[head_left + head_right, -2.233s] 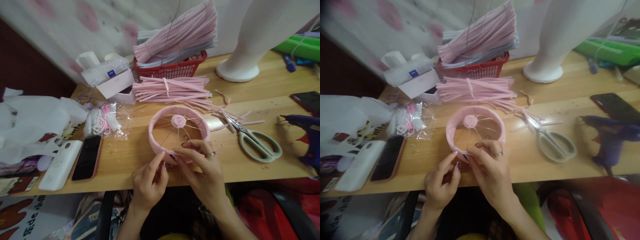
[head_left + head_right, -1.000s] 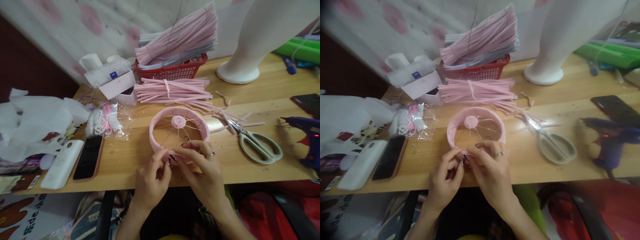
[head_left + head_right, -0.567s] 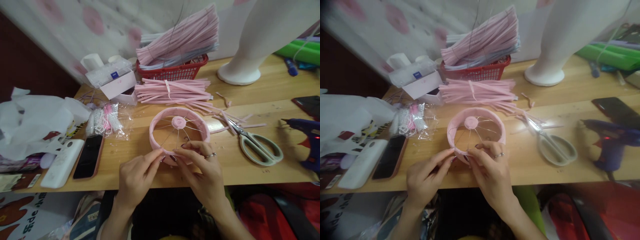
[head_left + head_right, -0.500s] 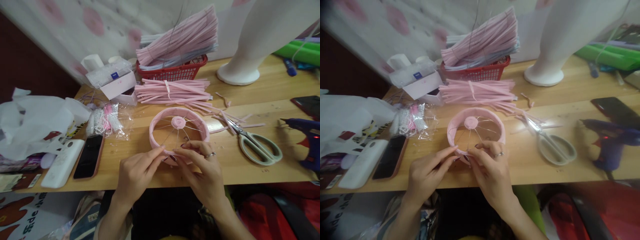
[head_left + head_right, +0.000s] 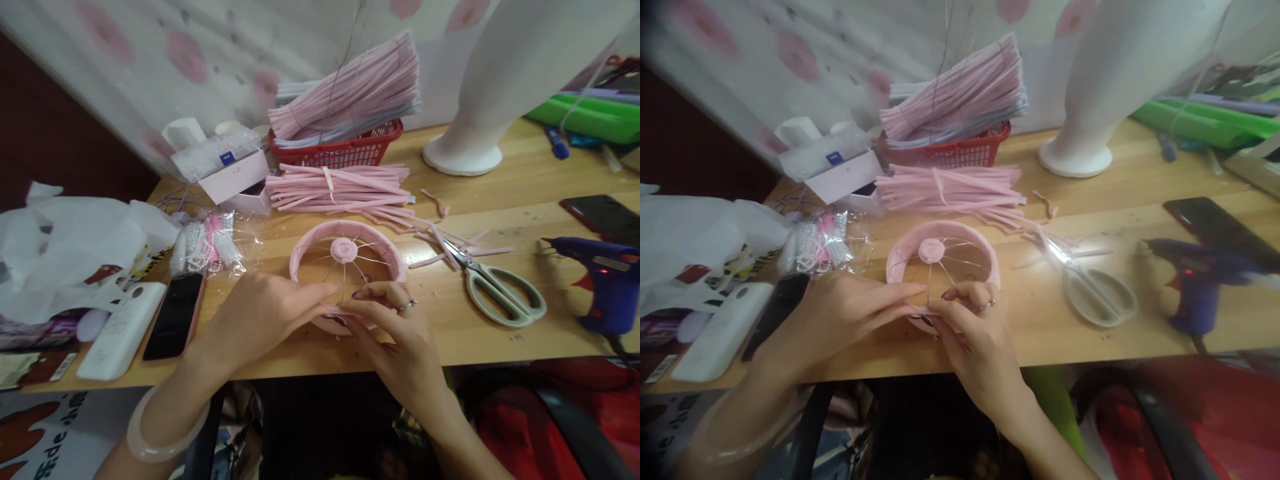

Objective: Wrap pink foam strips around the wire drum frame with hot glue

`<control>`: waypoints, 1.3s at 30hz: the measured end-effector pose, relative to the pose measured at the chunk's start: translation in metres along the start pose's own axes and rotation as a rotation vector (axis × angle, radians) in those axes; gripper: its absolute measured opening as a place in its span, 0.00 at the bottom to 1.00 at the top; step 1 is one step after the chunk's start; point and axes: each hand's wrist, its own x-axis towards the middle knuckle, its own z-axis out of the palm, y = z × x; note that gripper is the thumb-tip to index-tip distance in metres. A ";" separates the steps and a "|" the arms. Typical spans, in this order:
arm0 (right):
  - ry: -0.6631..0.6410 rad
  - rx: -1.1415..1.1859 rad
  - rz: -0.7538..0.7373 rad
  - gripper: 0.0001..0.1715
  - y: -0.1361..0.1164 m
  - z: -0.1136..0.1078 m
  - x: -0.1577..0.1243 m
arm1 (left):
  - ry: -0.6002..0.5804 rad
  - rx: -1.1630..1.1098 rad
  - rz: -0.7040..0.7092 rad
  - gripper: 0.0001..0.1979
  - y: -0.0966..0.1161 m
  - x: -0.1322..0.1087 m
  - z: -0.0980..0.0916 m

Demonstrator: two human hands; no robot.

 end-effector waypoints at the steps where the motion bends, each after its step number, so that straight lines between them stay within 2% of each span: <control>1: -0.003 -0.002 0.000 0.12 0.000 0.000 0.000 | -0.025 0.033 0.016 0.18 -0.001 0.003 -0.003; 7: -0.009 0.001 0.020 0.12 0.000 0.000 0.000 | -0.116 0.071 0.015 0.16 -0.004 0.010 -0.004; 11: -0.023 0.041 0.030 0.12 0.001 -0.002 0.001 | -0.084 -0.080 -0.013 0.13 -0.005 0.012 -0.005; 14: -0.057 0.107 0.087 0.09 0.003 -0.008 0.007 | 0.020 -0.308 -0.115 0.12 -0.005 0.010 -0.012; 17: -0.076 0.167 0.179 0.02 0.007 -0.020 0.018 | 0.175 -0.492 -0.352 0.11 -0.003 -0.002 -0.019; 20: -0.080 0.238 0.257 0.06 0.013 -0.033 0.032 | 0.335 -0.634 -0.510 0.12 -0.004 -0.018 -0.018; 22: -0.076 0.287 0.294 0.08 0.016 -0.042 0.042 | 0.415 -0.679 -0.526 0.14 -0.005 -0.025 -0.015; 25: -0.079 0.369 0.341 0.11 0.016 -0.052 0.050 | 0.561 -0.631 -0.491 0.17 -0.005 -0.026 -0.008; 27: -0.084 0.395 0.357 0.13 0.014 -0.054 0.051 | 0.643 -0.542 -0.450 0.12 -0.003 -0.021 -0.002; 29: -0.073 0.376 0.374 0.14 0.010 -0.054 0.049 | 0.650 -0.464 -0.420 0.01 0.001 -0.014 0.005; 31: -0.070 0.343 0.392 0.16 0.006 -0.052 0.046 | 0.616 -0.420 -0.393 0.07 0.007 -0.007 0.011; 34: -0.104 0.336 0.404 0.17 0.001 -0.047 0.042 | 0.570 -0.338 -0.385 0.08 0.013 0.000 0.017; 39: -0.091 0.328 0.368 0.17 0.001 -0.040 0.039 | 0.438 -0.189 -0.318 0.10 0.015 0.005 0.013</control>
